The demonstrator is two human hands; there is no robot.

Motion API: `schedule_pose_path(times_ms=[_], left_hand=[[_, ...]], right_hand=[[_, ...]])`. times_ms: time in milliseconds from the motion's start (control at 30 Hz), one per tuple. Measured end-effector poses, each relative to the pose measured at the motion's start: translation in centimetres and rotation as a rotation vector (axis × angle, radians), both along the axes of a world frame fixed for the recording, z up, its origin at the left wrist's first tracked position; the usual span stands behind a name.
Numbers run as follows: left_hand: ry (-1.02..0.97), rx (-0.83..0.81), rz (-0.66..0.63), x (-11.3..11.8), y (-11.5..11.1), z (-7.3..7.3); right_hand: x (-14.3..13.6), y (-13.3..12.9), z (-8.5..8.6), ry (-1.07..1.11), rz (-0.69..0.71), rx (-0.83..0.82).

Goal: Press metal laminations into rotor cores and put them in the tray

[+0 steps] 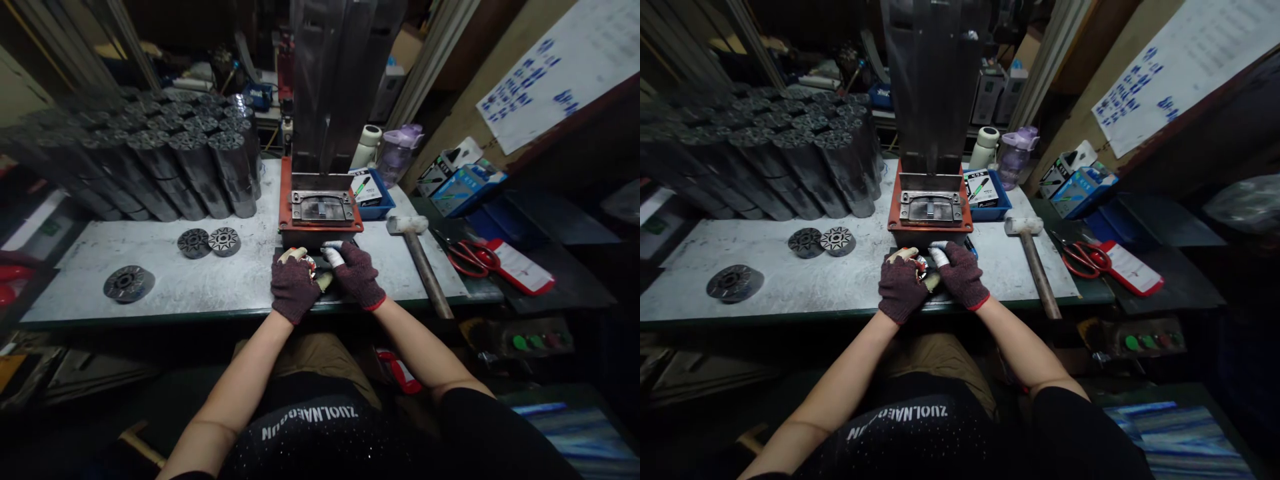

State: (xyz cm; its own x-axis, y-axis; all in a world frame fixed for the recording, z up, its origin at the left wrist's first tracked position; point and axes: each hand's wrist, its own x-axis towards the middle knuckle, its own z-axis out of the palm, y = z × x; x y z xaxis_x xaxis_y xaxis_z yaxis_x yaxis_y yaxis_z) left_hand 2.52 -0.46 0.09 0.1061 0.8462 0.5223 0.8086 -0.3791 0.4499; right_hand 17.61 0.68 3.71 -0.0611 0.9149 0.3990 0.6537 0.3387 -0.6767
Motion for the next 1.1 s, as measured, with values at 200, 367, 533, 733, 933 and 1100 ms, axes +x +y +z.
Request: schedule_pose_path(times_ms=[200, 367, 533, 733, 933, 1100], left_hand=[[0.059, -0.086, 0.028, 0.2, 0.7, 1.0], [-0.087, 0.017, -0.072, -0.9, -0.8, 0.1], [-0.050, -0.097, -0.101, -2.3, -1.5, -1.1], [-0.051, -0.126, -0.105, -2.8, -0.5, -1.3], [-0.084, -0.127, -0.030, -2.8, -0.8, -1.0], [-0.018, -0.087, -0.207, -2.8, -0.6, -0.9]], right_hand=[[0.0, -0.4, 0.1, 0.026, -0.022, 0.013], [0.2, -1.0, 0.3, -0.104, -0.012, 0.045], [-1.1, -1.0, 1.6, -0.719, 0.181, -0.169], [-4.2, 0.3, 5.4, -1.107, 0.319, -0.317], [-3.0, 1.1, 5.9, -1.002, 0.134, -0.300], [-1.1, 4.0, 6.9, -0.856, -0.057, 0.154]])
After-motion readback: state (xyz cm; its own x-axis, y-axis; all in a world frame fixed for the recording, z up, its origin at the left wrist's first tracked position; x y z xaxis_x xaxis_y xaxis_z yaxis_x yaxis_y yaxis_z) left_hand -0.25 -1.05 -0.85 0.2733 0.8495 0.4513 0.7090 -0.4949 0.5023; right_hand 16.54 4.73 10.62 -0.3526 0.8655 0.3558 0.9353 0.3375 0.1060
